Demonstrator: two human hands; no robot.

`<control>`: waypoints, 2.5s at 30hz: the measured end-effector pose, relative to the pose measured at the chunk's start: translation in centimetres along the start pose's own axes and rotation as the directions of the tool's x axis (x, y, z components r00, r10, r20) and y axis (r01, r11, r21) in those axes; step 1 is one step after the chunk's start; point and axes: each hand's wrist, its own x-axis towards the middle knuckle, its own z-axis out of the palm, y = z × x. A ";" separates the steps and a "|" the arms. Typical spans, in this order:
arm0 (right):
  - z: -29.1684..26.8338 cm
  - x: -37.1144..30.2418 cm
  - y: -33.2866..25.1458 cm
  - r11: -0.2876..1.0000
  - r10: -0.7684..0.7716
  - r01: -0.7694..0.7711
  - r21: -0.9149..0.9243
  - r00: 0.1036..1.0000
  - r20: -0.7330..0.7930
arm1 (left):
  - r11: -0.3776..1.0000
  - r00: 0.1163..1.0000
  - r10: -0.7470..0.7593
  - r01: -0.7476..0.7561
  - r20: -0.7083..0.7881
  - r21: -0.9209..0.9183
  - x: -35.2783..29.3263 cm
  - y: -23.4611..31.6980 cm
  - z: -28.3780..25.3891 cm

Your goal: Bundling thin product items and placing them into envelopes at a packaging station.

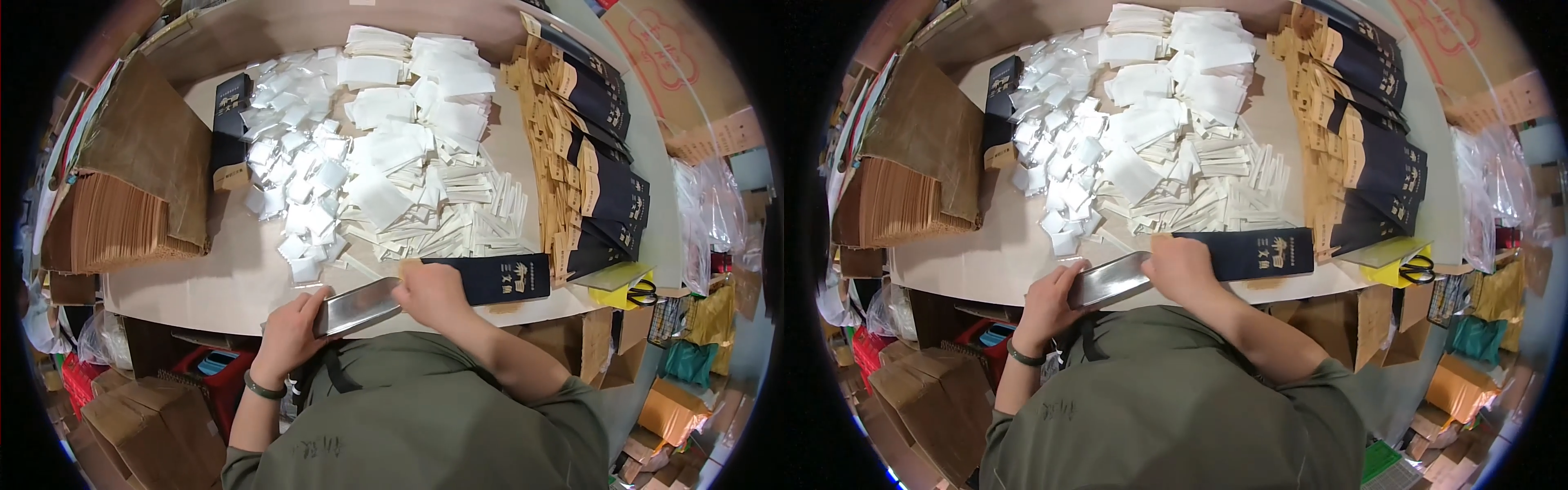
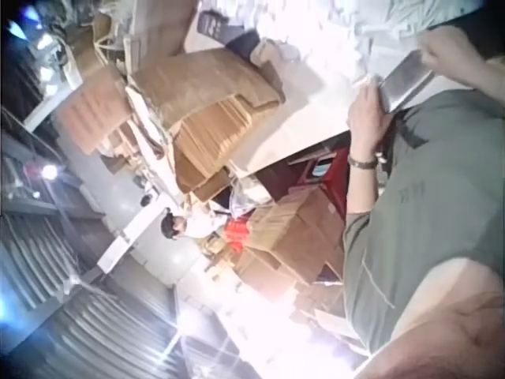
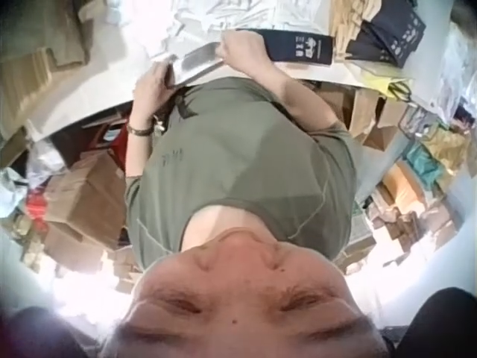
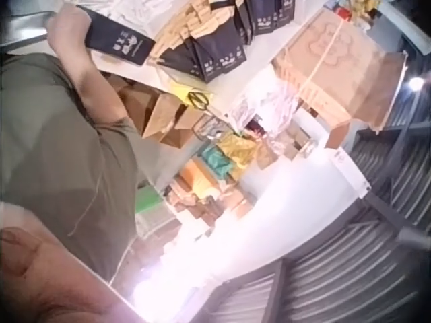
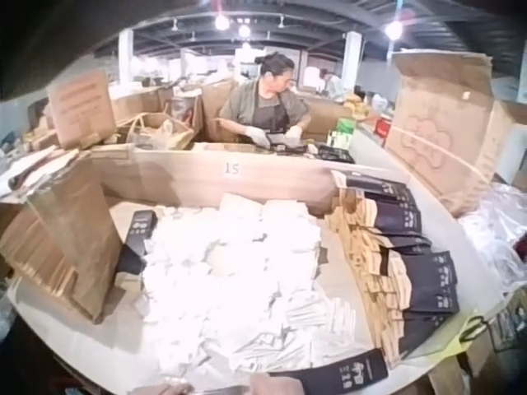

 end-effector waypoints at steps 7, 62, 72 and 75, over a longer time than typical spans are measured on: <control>-3.8 0.4 0.4 0.991 -0.123 0.120 0.065 0.992 0.035 | 0.953 0.931 0.293 -0.304 -0.215 -0.017 3.8 0.8 -1.2; 0.5 0.3 -3.1 0.819 -0.560 0.570 -0.061 0.773 -0.297 | 0.873 0.272 -0.487 0.107 -0.830 -0.477 -3.6 -15.0 -13.4; 0.0 -2.0 0.4 0.812 -0.584 0.580 -0.069 0.810 -0.053 | 0.703 0.905 -0.420 0.368 0.061 -0.609 -4.8 -8.7 -3.8; 0.7 -1.7 0.4 0.799 -0.601 0.598 -0.054 0.798 -0.043 | 0.789 0.950 -0.296 0.184 -0.102 -0.586 -1.6 -6.1 -0.2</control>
